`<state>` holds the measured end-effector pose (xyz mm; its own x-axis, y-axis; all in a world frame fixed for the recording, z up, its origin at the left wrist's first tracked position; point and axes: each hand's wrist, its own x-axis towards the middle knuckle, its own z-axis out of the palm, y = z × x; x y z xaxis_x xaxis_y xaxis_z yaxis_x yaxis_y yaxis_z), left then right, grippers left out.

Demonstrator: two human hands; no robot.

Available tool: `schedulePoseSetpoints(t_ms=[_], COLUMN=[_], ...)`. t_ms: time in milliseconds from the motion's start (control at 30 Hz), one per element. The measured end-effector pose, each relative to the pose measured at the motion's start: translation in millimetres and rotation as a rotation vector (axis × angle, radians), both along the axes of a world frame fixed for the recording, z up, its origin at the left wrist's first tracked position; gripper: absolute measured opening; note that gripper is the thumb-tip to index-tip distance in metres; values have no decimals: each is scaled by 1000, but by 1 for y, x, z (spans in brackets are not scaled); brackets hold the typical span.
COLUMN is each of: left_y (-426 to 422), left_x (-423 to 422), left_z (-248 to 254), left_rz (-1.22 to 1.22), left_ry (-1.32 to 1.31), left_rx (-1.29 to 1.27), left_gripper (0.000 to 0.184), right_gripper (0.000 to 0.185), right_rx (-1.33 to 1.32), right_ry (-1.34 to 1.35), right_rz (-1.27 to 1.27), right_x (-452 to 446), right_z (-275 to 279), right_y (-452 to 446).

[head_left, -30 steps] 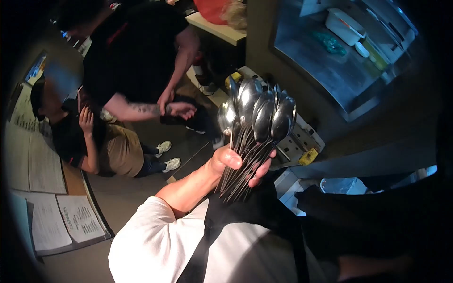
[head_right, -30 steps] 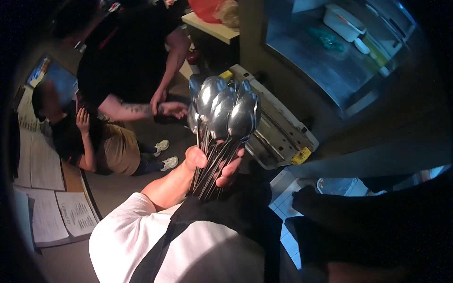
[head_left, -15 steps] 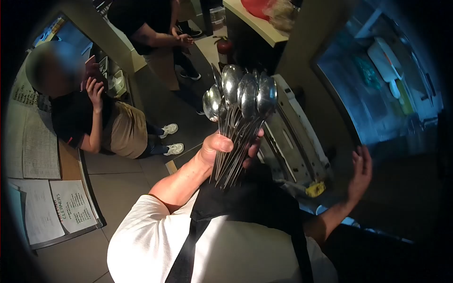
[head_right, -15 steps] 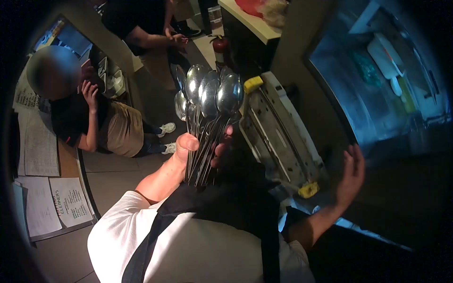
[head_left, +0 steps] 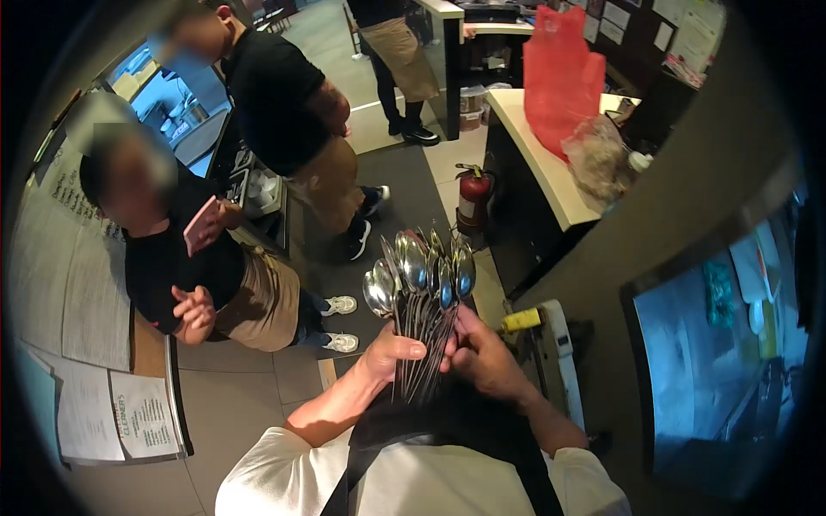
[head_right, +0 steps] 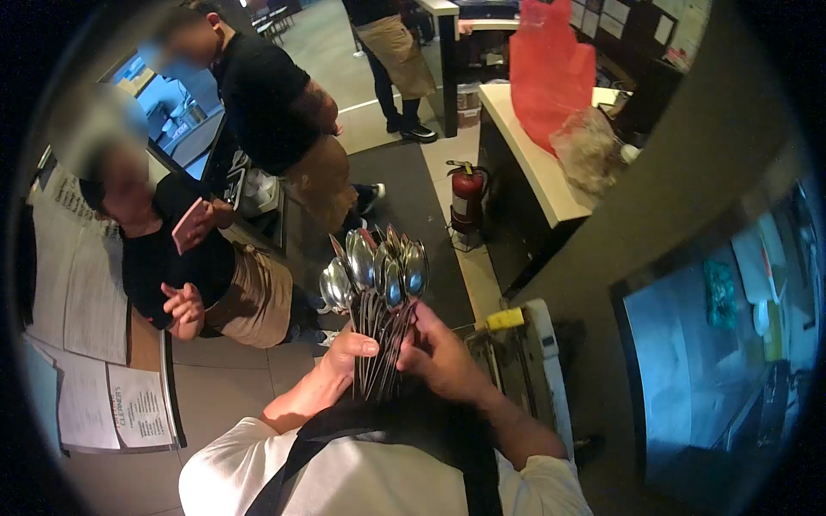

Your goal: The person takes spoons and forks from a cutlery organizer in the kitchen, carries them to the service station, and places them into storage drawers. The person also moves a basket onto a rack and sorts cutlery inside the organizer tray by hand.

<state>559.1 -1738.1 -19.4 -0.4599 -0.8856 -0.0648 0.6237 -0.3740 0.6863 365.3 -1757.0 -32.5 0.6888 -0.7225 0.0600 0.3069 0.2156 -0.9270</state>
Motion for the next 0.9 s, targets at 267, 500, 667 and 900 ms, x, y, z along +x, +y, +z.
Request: schedulePoseSetpoints(t_ms=[267, 500, 667, 900], left_y=[-160, -252, -297, -396], left_x=[92, 164, 201, 240], left_z=[-13, -6, -13, -24], left_rz=[189, 485, 715, 746], left_ry=[-776, -629, -727, -571], left_rx=[-314, -195, -38, 73], left_gripper=[64, 47, 39, 48], right_gripper=[37, 44, 45, 36], right_rx=[106, 108, 211, 339], right_ry=[271, 122, 67, -2], right_rz=[-117, 97, 372, 564], right_x=[116, 211, 270, 329], right_z=[7, 3, -16, -31], right_y=[-171, -296, -376, -501])
